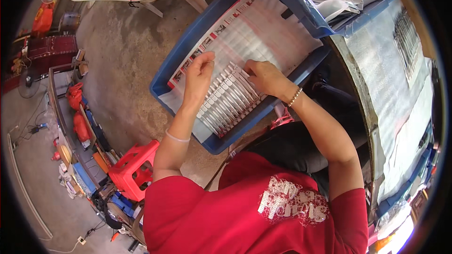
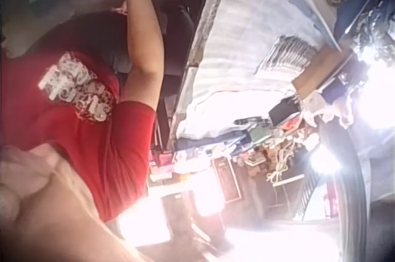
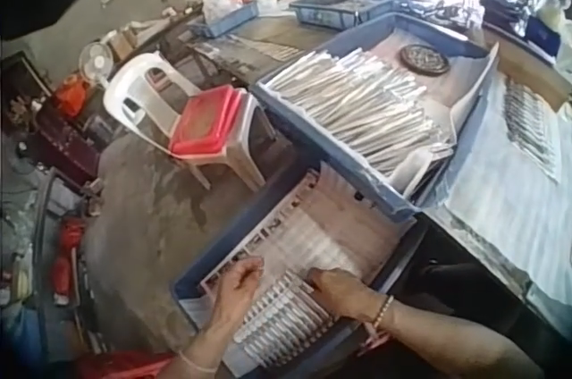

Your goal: The recorder is assembling small plastic and metal components, likely for medical or technical use, at a workstation.

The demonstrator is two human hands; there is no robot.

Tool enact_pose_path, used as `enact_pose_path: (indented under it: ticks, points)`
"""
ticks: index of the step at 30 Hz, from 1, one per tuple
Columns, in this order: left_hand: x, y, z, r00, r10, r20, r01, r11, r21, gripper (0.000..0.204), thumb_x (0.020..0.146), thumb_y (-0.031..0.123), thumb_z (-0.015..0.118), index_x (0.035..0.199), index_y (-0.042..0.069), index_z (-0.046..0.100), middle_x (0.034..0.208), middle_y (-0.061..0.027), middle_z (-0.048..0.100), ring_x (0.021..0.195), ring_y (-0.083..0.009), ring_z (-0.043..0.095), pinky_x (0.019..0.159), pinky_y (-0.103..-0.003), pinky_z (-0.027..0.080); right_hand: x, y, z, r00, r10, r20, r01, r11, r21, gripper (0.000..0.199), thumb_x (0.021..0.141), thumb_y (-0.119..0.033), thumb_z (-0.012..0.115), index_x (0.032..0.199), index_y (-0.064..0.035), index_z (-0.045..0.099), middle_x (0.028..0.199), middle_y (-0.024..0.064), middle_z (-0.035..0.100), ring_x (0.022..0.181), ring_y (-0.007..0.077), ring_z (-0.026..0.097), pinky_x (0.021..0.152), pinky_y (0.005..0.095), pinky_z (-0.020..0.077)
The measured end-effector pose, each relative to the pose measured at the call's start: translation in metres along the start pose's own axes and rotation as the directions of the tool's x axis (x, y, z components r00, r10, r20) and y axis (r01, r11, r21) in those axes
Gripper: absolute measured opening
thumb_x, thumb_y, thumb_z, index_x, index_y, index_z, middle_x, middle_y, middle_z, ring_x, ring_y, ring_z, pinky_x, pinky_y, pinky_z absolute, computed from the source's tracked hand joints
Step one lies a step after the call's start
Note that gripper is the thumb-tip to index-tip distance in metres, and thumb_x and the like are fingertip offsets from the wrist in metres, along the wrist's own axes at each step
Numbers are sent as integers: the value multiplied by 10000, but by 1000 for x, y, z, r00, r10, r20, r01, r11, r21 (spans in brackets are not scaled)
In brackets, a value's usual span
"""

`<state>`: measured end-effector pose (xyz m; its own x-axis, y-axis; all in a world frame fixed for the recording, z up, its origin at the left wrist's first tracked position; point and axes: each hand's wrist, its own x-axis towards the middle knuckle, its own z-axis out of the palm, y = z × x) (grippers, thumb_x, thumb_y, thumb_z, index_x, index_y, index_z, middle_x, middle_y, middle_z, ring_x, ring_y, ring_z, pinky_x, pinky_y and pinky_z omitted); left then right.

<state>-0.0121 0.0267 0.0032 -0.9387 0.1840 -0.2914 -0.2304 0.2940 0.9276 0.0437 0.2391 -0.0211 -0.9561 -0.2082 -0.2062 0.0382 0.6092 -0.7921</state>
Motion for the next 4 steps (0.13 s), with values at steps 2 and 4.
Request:
enact_pose_path:
  ticks: [2, 4]
  points:
    - [5, -6, 0, 994, 46, 100, -62, 985, 160, 241, 916, 67, 546, 1142, 24, 615, 1089, -80, 641, 1010, -145, 580, 891, -262, 443, 1, -8, -3, 999, 35, 30, -35, 999, -13, 202, 764, -69, 576, 954, -17, 622, 843, 211, 661, 845, 375, 640, 762, 444, 490]
    - [6, -7, 3, 986, -5, 167, -32, 974, 222, 287, 905, 76, 570, 1188, 50, 608, 1171, -127, 632, 1056, -165, 582, 909, -249, 430, 1, -9, -6, 994, 59, 93, -55, 998, -43, 196, 791, -86, 549, 953, -30, 644, 865, 244, 652, 887, 388, 635, 814, 459, 487]
